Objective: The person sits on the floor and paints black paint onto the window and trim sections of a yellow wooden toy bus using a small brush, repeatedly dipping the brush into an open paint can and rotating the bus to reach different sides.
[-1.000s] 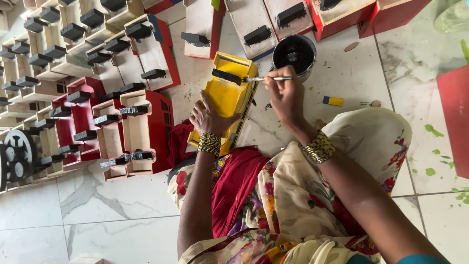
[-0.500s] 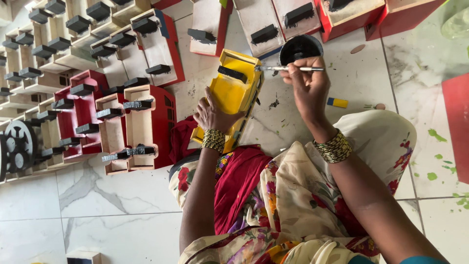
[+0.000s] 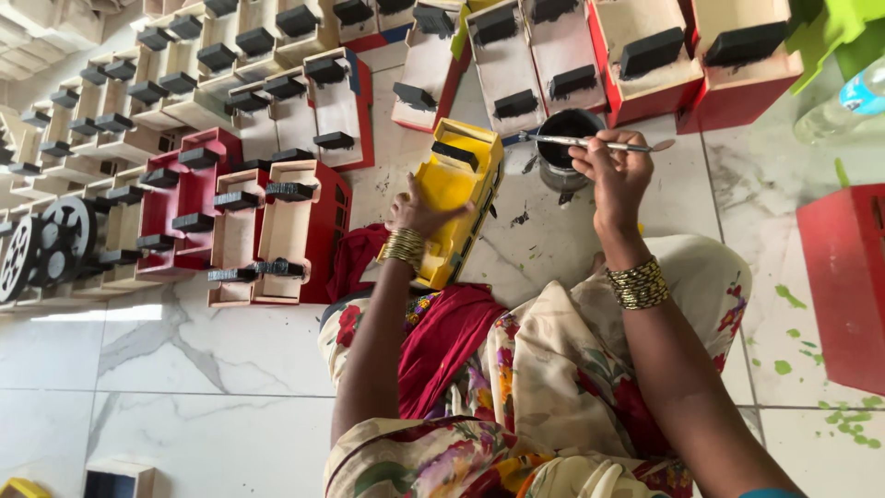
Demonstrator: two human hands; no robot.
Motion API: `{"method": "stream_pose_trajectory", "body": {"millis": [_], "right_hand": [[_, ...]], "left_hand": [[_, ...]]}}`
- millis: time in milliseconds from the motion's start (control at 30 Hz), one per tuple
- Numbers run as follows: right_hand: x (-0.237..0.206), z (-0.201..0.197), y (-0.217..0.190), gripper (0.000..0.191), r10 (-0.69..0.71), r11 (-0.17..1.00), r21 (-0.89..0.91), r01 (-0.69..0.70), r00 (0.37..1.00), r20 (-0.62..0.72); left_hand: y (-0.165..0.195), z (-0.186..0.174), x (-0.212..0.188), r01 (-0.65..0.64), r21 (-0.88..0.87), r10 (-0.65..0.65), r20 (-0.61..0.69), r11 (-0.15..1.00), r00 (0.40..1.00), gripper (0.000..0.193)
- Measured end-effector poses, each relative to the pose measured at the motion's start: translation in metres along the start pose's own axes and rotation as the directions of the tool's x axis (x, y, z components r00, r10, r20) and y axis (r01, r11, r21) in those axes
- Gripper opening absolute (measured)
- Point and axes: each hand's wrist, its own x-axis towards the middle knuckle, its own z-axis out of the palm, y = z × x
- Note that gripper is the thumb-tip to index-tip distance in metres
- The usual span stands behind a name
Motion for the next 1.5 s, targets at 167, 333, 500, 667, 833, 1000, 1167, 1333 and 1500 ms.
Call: {"method": "stream_pose_trajectory", "body": {"millis": [167,333,500,667,833,1000,1167,1333,1500], "right_hand": [[0.004,-0.01,-0.009,0.014,0.034,0.995,0.089,-0.037,0.999,0.029],[0.008,-0.004,-0.005,0.015,0.136,0.986,0.095,-0.135,0.991,-0.007],[0.01,-0.006,-0.001,0.016,0.157,0.984,0.082,-0.157,0.988,0.003],[0.014,-0.01,-0.004,0.015,0.147,0.985,0.092,-0.146,0.989,-0.001],[0.012,-0.011,-0.007,0.014,0.173,0.982,0.074,-0.172,0.985,0.005],[0.006,-0.004,-0.01,0.013,0.182,0.982,0.047,-0.184,0.983,0.032],[0.003,-0.006,-0.015,0.012,0.193,0.981,0.002,-0.193,0.981,0.013],[0.005,-0.015,-0.014,0.013,0.191,0.982,0.015,-0.19,0.982,-0.004],[0.002,-0.011,-0.008,0.014,0.209,0.978,-0.003,-0.209,0.978,0.027]], "left_hand": [[-0.051,-0.013,0.005,-0.201,-0.355,0.179,-0.093,0.913,0.979,0.128],[-0.06,0.005,-0.029,-0.189,-0.218,0.136,-0.236,0.958,0.962,0.078],[-0.058,0.006,-0.026,0.114,-0.245,-0.169,-0.218,0.963,0.961,0.06],[-0.084,0.015,-0.025,-0.043,-0.411,-0.042,-0.194,0.911,0.98,0.074],[-0.113,0.042,-0.041,-0.367,-0.623,0.259,-0.261,0.691,0.93,0.079],[-0.126,0.041,-0.032,-0.529,-0.301,0.463,-0.266,0.793,0.845,0.081],[-0.135,0.043,-0.034,-0.319,-0.506,0.307,-0.108,0.802,0.945,0.078],[-0.125,0.069,-0.041,-0.2,-0.559,-0.033,-0.378,0.805,0.925,0.049],[-0.124,0.064,-0.02,-0.156,-0.646,-0.187,-0.431,0.748,0.883,0.051]]}}
